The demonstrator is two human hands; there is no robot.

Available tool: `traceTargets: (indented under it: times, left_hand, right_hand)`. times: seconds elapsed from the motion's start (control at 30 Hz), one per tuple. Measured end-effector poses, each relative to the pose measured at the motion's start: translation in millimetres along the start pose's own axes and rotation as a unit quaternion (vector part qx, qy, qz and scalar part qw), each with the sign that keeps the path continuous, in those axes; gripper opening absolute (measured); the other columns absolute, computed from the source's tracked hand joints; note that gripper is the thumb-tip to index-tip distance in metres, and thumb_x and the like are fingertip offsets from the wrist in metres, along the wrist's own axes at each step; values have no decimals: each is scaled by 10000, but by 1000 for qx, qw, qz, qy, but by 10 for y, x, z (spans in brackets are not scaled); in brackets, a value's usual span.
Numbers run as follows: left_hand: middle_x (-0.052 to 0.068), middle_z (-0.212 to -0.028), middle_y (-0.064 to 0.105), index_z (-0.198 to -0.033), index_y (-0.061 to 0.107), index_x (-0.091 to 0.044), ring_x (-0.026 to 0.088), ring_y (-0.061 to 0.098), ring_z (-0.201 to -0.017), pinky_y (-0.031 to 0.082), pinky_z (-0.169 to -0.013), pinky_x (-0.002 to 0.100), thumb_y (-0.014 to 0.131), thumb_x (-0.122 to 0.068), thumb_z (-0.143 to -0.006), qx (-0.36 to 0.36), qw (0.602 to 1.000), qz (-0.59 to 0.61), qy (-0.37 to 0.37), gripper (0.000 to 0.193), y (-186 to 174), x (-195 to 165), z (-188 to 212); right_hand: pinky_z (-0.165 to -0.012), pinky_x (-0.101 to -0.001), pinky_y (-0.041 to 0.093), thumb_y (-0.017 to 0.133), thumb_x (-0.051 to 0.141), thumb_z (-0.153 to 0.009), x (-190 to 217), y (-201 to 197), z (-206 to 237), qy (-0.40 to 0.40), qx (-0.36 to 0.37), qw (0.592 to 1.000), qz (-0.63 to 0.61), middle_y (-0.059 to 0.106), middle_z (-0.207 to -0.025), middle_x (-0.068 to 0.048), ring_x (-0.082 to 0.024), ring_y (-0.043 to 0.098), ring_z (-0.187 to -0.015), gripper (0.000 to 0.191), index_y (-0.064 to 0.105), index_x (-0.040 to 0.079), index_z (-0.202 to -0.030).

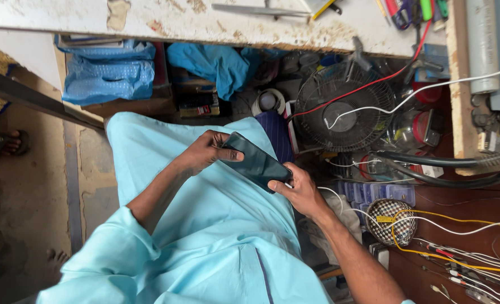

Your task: The person sits at a cluttered repair bench and repairs a smartphone. They hold the opened phone, use tweezers to work on its internal components, manipulate the battery and connectors, briefly reach to the side, and continue pressing and adjusting parts inside the phone body.

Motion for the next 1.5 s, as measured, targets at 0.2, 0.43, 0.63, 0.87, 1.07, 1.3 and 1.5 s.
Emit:
traceTargets:
  times: [0.2, 0.43, 0.63, 0.87, 1.07, 1.3, 1.5]
  left_hand:
    - [31, -914, 769, -1039, 788, -11, 140, 674, -862, 508, -869, 287, 872, -148, -734, -53, 998, 28, -8, 345, -119, 305, 64]
    - [32, -907, 774, -1039, 788, -27, 144, 685, -863, 512, -893, 286, 885, -160, -720, -76, 994, 74, -6, 359, -217, 462, 130]
    - [15, -875, 779, -983, 794, -40, 123, 681, -828, 513, -871, 280, 872, -143, -758, -95, 994, 55, -5, 259, -277, 547, 200]
    - [-2, -845, 774, -943, 795, -64, 109, 671, -803, 510, -838, 269, 879, -156, -745, -105, 993, 44, -7, 234, -298, 614, 189]
    - [-1, -831, 768, -931, 795, -63, 114, 662, -790, 510, -837, 286, 887, -166, -750, -100, 994, 51, -2, 228, -303, 645, 179]
    - [6, -789, 770, -882, 784, -88, 123, 691, -779, 531, -869, 312, 897, -208, -732, -115, 992, 41, -6, 223, -341, 691, 163]
    - [2, -788, 768, -882, 786, -97, 124, 684, -794, 519, -873, 323, 904, -208, -717, -124, 992, 30, -13, 231, -363, 698, 165]
  right_hand:
    - [-828, -267, 573, 808, 232, -854, -305, 175, -94, 70, 57, 992, -90, 713, -1106, -52, -98, 667, -983, 521, 601, -14, -1264]
    - [-798, -282, 561, 808, 222, -879, -476, 260, -216, 104, 76, 991, -41, 704, -1082, -106, -128, 651, -956, 528, 595, -50, -1278]
    - [-832, -278, 578, 800, 246, -869, -456, 318, -234, 91, 80, 992, -44, 699, -1112, -100, -122, 665, -997, 541, 578, -35, -1275]
    - [-800, -288, 589, 811, 280, -855, -453, 319, -204, 116, 74, 990, 0, 711, -1075, -128, -143, 689, -971, 560, 595, -39, -1260]
    - [-799, -289, 585, 808, 325, -836, -455, 327, -204, 115, 68, 991, 3, 699, -1117, -110, -135, 686, -990, 617, 570, -24, -1287]
    - [-861, -327, 617, 796, 351, -834, -502, 355, -234, 130, 72, 988, 29, 684, -1147, -137, -184, 709, -1055, 639, 562, -23, -1297]
    - [-873, -336, 607, 801, 341, -843, -499, 370, -247, 119, 80, 990, 1, 675, -1169, -146, -198, 693, -1075, 633, 570, -37, -1294]
Point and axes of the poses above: each hand's wrist, its own z-axis away from the middle knuckle, its own y-axis out of the palm, x = y × z, the point moved 9 cm from there along -z, towards the middle knuckle
